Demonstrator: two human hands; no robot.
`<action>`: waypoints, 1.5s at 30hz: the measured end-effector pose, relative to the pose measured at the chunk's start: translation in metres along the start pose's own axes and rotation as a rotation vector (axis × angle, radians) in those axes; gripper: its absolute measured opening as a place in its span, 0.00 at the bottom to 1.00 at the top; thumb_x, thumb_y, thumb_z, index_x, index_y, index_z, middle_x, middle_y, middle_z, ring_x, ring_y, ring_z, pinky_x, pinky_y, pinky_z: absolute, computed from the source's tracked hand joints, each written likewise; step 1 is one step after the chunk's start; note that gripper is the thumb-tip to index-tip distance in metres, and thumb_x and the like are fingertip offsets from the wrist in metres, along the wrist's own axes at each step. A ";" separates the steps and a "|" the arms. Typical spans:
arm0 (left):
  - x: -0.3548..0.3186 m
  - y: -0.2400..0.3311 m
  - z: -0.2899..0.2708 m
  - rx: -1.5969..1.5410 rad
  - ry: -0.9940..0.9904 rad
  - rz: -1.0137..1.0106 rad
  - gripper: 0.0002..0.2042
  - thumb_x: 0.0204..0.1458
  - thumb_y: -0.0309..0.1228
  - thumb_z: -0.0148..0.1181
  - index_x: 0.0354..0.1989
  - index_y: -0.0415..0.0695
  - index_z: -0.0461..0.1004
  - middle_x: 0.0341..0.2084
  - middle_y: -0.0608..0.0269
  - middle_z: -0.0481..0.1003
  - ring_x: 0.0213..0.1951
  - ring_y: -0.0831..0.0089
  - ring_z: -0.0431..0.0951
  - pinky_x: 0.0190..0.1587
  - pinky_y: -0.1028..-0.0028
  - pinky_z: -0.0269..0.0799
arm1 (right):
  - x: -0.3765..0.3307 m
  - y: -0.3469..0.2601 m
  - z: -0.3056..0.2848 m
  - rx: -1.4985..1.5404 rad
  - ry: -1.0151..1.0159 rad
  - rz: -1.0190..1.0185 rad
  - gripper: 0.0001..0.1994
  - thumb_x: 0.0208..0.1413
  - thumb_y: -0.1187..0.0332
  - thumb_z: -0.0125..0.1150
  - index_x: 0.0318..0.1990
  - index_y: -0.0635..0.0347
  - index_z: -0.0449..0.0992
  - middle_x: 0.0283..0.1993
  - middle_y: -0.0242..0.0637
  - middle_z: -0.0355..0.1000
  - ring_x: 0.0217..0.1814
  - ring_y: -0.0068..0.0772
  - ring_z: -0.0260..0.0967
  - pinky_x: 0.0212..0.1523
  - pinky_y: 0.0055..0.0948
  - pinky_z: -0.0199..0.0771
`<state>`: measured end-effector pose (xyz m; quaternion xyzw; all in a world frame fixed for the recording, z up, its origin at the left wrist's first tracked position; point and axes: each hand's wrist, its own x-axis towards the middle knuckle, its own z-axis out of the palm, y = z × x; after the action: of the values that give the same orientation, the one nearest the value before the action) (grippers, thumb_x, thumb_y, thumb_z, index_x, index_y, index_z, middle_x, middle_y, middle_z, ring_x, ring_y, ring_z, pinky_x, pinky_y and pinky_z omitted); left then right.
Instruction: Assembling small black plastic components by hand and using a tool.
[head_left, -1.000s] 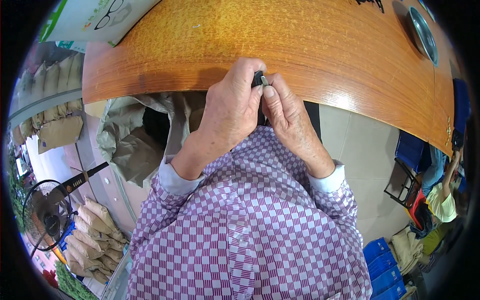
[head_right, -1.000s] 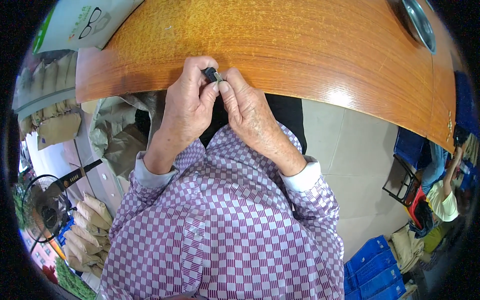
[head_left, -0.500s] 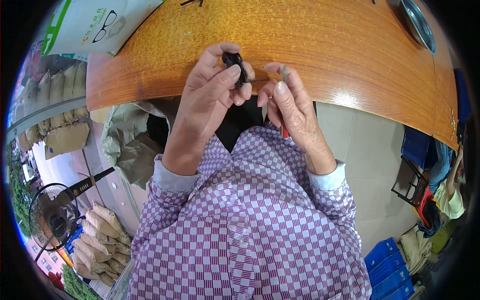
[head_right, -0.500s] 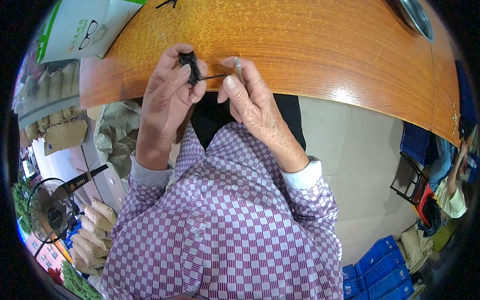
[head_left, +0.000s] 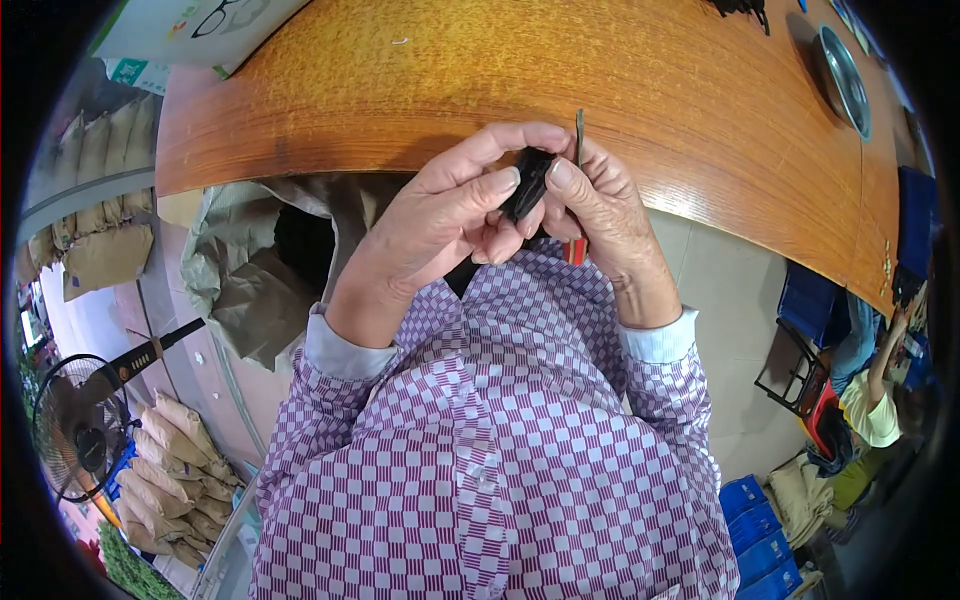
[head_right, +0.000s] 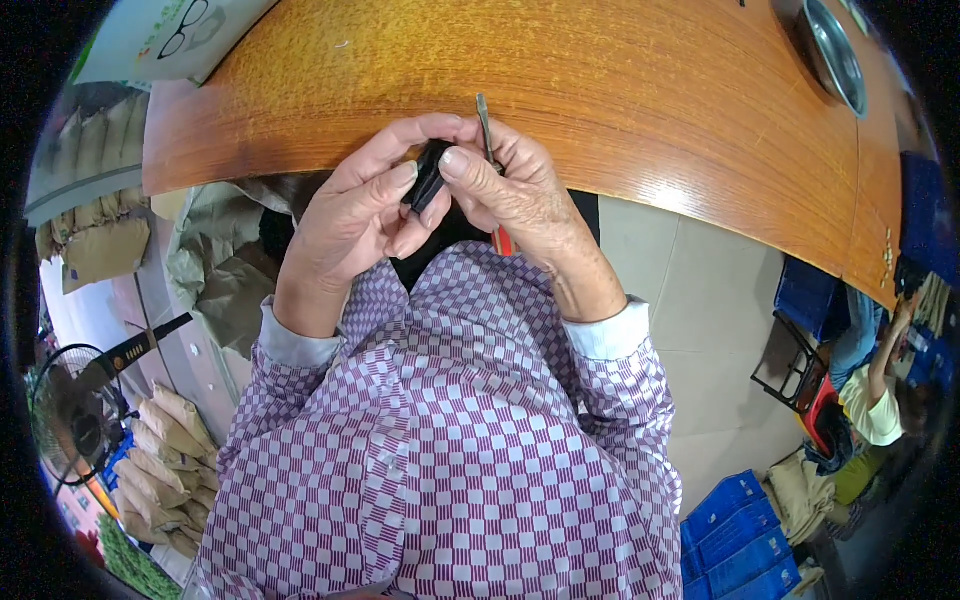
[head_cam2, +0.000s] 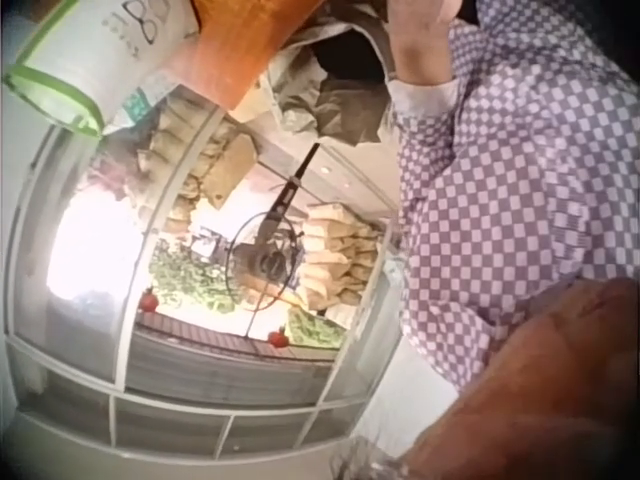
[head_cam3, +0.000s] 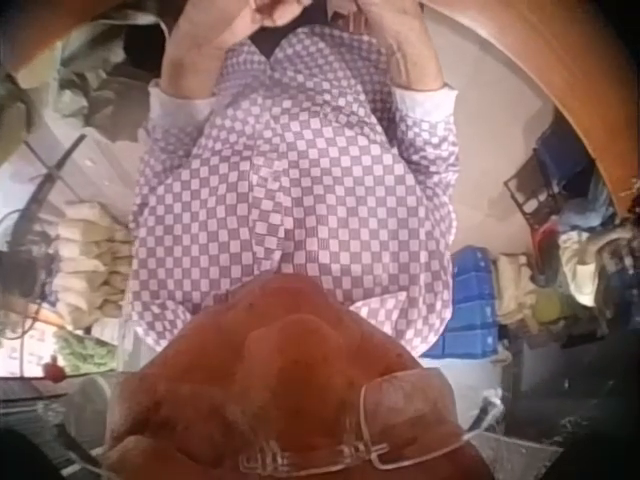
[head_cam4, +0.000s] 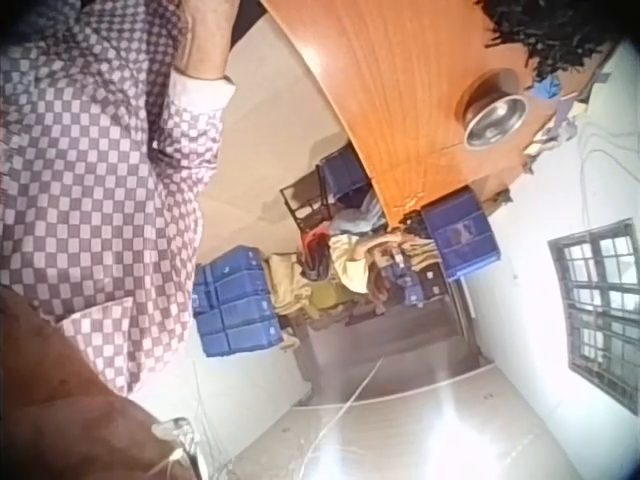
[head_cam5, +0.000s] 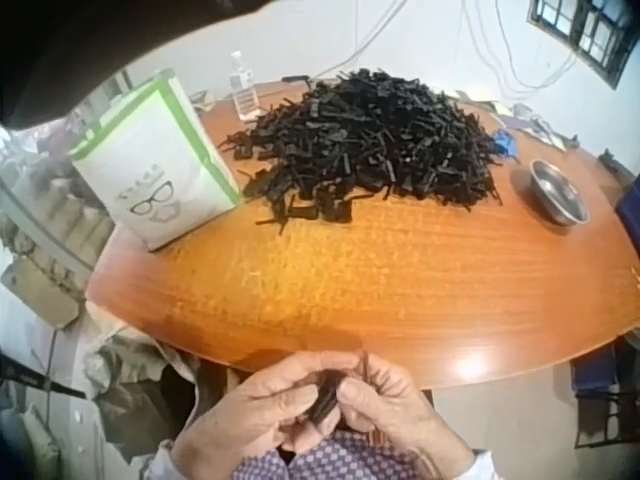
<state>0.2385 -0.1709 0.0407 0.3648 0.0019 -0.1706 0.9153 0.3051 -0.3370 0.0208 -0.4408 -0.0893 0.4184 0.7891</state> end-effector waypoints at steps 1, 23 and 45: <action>-0.002 0.001 0.000 -0.006 0.003 0.007 0.19 0.62 0.31 0.44 0.60 0.42 0.61 0.26 0.64 0.68 0.23 0.80 0.70 0.23 0.84 0.62 | 0.001 -0.001 0.002 -0.053 0.019 0.006 0.13 0.58 0.62 0.57 0.46 0.60 0.69 0.22 0.25 0.66 0.16 0.10 0.53 0.15 0.13 0.47; 0.003 -0.010 0.013 0.980 0.524 0.283 0.18 0.55 0.18 0.50 0.56 0.39 0.65 0.40 0.58 0.75 0.42 0.76 0.75 0.44 0.79 0.71 | -0.010 -0.004 0.035 -0.208 0.120 0.110 0.24 0.66 0.54 0.38 0.61 0.61 0.55 0.20 0.27 0.58 0.18 0.14 0.50 0.17 0.15 0.48; 0.012 -0.009 0.007 1.358 0.541 0.547 0.16 0.49 0.16 0.53 0.48 0.39 0.71 0.37 0.49 0.75 0.36 0.59 0.79 0.37 0.71 0.74 | 0.008 -0.017 0.010 -0.134 -0.122 0.219 0.21 0.65 0.54 0.42 0.57 0.60 0.60 0.20 0.26 0.58 0.17 0.14 0.49 0.16 0.16 0.48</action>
<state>0.2466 -0.1852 0.0384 0.8616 0.0301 0.1923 0.4688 0.3148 -0.3291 0.0384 -0.4734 -0.1163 0.5210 0.7006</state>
